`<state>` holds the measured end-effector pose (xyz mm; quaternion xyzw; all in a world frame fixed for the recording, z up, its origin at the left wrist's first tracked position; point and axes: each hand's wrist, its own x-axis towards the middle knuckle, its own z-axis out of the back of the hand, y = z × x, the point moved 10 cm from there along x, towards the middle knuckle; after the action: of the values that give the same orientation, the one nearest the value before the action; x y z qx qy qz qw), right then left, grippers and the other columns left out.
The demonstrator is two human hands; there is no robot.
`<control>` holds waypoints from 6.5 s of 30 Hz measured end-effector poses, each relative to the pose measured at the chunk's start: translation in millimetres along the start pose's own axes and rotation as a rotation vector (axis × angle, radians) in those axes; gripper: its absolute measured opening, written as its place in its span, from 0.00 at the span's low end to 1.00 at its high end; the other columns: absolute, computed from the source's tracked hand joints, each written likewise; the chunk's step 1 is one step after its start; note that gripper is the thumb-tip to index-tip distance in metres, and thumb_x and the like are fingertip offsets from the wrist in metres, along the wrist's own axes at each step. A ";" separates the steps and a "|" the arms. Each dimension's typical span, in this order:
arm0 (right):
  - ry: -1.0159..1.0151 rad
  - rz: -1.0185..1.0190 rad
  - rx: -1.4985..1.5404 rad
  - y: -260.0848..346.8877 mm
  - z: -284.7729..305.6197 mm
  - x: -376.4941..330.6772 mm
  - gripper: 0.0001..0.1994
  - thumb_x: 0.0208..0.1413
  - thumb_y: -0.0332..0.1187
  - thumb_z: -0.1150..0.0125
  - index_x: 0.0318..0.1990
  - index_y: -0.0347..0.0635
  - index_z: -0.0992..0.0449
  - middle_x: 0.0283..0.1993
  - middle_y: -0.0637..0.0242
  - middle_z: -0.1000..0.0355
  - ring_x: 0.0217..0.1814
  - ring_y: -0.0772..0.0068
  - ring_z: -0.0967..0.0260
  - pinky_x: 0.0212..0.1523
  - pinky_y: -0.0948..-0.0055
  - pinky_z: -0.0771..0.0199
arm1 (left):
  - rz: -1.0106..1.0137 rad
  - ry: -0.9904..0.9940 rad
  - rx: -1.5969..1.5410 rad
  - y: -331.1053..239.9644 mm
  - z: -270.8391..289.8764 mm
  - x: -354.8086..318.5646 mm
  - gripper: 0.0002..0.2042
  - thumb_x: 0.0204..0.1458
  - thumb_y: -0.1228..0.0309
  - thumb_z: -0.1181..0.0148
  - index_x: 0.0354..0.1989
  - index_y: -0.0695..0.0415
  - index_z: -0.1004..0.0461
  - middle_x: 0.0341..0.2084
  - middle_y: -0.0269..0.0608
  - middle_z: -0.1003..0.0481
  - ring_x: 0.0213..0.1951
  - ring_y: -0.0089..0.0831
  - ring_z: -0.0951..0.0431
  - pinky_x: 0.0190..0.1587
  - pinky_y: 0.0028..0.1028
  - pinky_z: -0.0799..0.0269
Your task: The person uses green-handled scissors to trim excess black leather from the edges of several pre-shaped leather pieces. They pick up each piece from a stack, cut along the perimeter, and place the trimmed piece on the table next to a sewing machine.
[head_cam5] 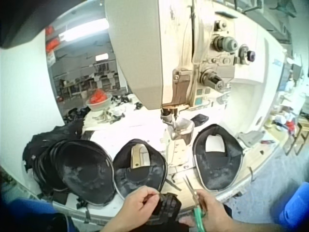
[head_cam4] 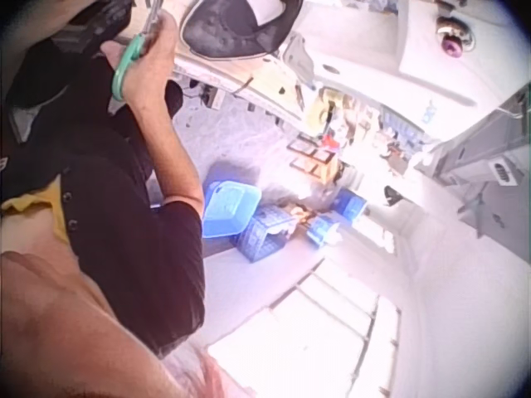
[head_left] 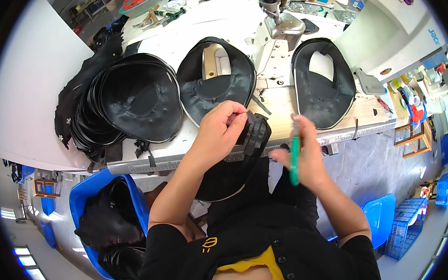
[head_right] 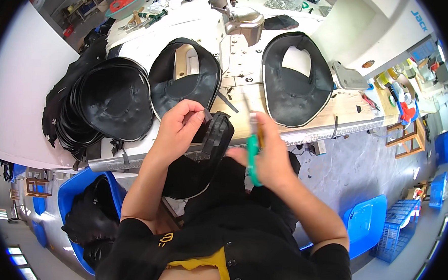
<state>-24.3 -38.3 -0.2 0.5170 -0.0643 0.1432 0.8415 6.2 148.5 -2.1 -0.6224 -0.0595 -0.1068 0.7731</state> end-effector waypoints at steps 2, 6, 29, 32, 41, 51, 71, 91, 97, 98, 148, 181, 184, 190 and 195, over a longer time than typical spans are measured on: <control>-0.026 0.021 -0.098 5.9 -24.1 3.6 0.35 0.36 0.31 0.26 0.54 0.41 0.39 0.36 0.62 0.35 0.37 0.69 0.36 0.40 0.70 0.33 | 0.022 0.005 -0.046 0.3 0.2 -0.9 0.05 0.55 0.76 0.49 0.35 0.65 0.31 0.28 0.38 0.28 0.28 0.22 0.29 0.32 0.22 0.33; -0.067 -0.029 -0.063 -4.0 -40.3 14.8 0.29 0.39 0.21 0.35 0.52 0.43 0.38 0.37 0.58 0.34 0.35 0.68 0.33 0.32 0.73 0.32 | -0.048 -0.046 -0.134 -7.6 11.4 -7.6 0.05 0.56 0.76 0.51 0.36 0.65 0.32 0.29 0.36 0.27 0.31 0.22 0.27 0.34 0.20 0.32; -0.043 -0.156 0.674 4.0 -2.0 5.6 0.26 0.45 0.17 0.43 0.54 0.40 0.40 0.32 0.72 0.36 0.33 0.87 0.41 0.34 0.87 0.40 | 0.007 -0.453 1.321 7.1 176.6 -142.0 0.09 0.45 0.79 0.48 0.35 0.62 0.25 0.32 0.44 0.28 0.38 0.42 0.28 0.38 0.36 0.33; -0.052 -0.156 0.675 1.0 3.1 4.9 0.26 0.45 0.17 0.43 0.54 0.40 0.41 0.32 0.73 0.36 0.33 0.87 0.41 0.34 0.87 0.40 | 0.089 -0.537 1.078 9.3 195.6 -152.4 0.05 0.45 0.80 0.46 0.31 0.64 0.26 0.31 0.45 0.27 0.36 0.43 0.28 0.36 0.36 0.32; -0.028 -0.159 0.686 5.7 -1.3 -2.1 0.26 0.45 0.17 0.43 0.54 0.39 0.41 0.32 0.71 0.36 0.33 0.86 0.41 0.34 0.86 0.39 | 0.053 -0.494 1.077 6.1 178.2 -155.9 0.06 0.43 0.77 0.42 0.31 0.64 0.26 0.34 0.46 0.28 0.41 0.45 0.30 0.42 0.37 0.34; 0.251 -0.199 0.841 19.9 -34.3 2.6 0.27 0.44 0.15 0.42 0.54 0.44 0.39 0.30 0.72 0.37 0.31 0.85 0.41 0.29 0.85 0.41 | 0.099 -0.338 0.020 -7.9 91.5 -132.7 0.20 0.47 0.68 0.38 0.49 0.60 0.30 0.46 0.41 0.30 0.49 0.33 0.31 0.49 0.32 0.35; 0.126 0.382 -0.115 85.3 19.9 40.7 0.25 0.40 0.24 0.34 0.50 0.43 0.30 0.32 0.63 0.32 0.27 0.64 0.36 0.31 0.72 0.33 | 0.173 -0.177 -0.971 -10.6 -10.4 -90.7 0.12 0.57 0.74 0.49 0.48 0.63 0.37 0.40 0.46 0.26 0.36 0.33 0.23 0.39 0.33 0.25; 0.280 0.679 -0.656 111.9 21.4 -18.7 0.29 0.32 0.36 0.30 0.49 0.45 0.29 0.27 0.66 0.38 0.27 0.65 0.38 0.29 0.66 0.38 | 0.088 -0.441 -0.833 -12.8 0.2 -104.4 0.12 0.56 0.77 0.51 0.48 0.60 0.36 0.39 0.41 0.26 0.37 0.30 0.24 0.39 0.32 0.25; 0.237 0.755 -0.669 119.3 16.4 -20.7 0.30 0.33 0.38 0.31 0.50 0.45 0.30 0.26 0.67 0.39 0.26 0.66 0.38 0.27 0.67 0.38 | 0.093 -0.473 -0.865 -15.7 -2.5 -106.4 0.12 0.56 0.77 0.50 0.48 0.61 0.36 0.38 0.42 0.26 0.37 0.30 0.24 0.40 0.31 0.25; 0.245 0.757 -0.687 118.1 15.7 -21.1 0.30 0.33 0.38 0.31 0.50 0.44 0.30 0.26 0.67 0.40 0.26 0.67 0.38 0.27 0.67 0.39 | 0.100 -0.465 -0.873 -15.8 -3.1 -106.3 0.11 0.56 0.77 0.50 0.48 0.61 0.36 0.38 0.42 0.26 0.37 0.30 0.24 0.39 0.31 0.26; 0.268 0.580 -0.556 93.7 21.5 -18.8 0.32 0.31 0.39 0.29 0.49 0.42 0.29 0.24 0.67 0.37 0.23 0.66 0.36 0.23 0.69 0.37 | 0.054 -0.319 -0.643 -20.2 -3.4 -114.8 0.04 0.54 0.77 0.45 0.35 0.62 0.33 0.33 0.36 0.26 0.35 0.18 0.29 0.41 0.20 0.32; 0.320 0.416 -0.484 61.0 19.3 -27.9 0.32 0.32 0.40 0.28 0.50 0.45 0.29 0.25 0.67 0.37 0.26 0.66 0.35 0.27 0.70 0.35 | 0.212 -0.326 -0.962 4.2 -13.6 -105.7 0.16 0.54 0.67 0.44 0.47 0.62 0.36 0.32 0.44 0.26 0.24 0.29 0.27 0.24 0.24 0.31; 0.478 0.127 -0.322 38.8 22.1 -23.0 0.36 0.30 0.46 0.27 0.53 0.48 0.31 0.26 0.65 0.35 0.29 0.62 0.34 0.29 0.69 0.34 | 0.213 -0.324 -0.863 9.7 -10.3 -107.7 0.17 0.53 0.67 0.43 0.47 0.61 0.36 0.33 0.44 0.26 0.23 0.26 0.27 0.21 0.21 0.32; 0.555 0.330 -0.348 55.6 2.4 -34.1 0.39 0.28 0.48 0.26 0.53 0.48 0.32 0.30 0.65 0.34 0.31 0.62 0.34 0.33 0.66 0.35 | 0.163 -0.363 -0.860 7.6 -11.6 -106.1 0.15 0.53 0.69 0.43 0.47 0.59 0.36 0.33 0.44 0.25 0.24 0.25 0.26 0.20 0.20 0.32; 0.394 0.481 -0.398 67.8 1.4 -38.1 0.36 0.30 0.45 0.27 0.52 0.45 0.32 0.28 0.66 0.34 0.30 0.62 0.33 0.32 0.64 0.34 | 0.161 -0.392 -0.850 9.1 -13.7 -107.7 0.15 0.53 0.69 0.43 0.47 0.57 0.36 0.34 0.44 0.26 0.25 0.26 0.26 0.20 0.20 0.32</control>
<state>-81.3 -17.4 48.4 0.2756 -0.0474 0.4185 0.8641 -96.6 146.8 -38.0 -0.8946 -0.1069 0.0580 0.4300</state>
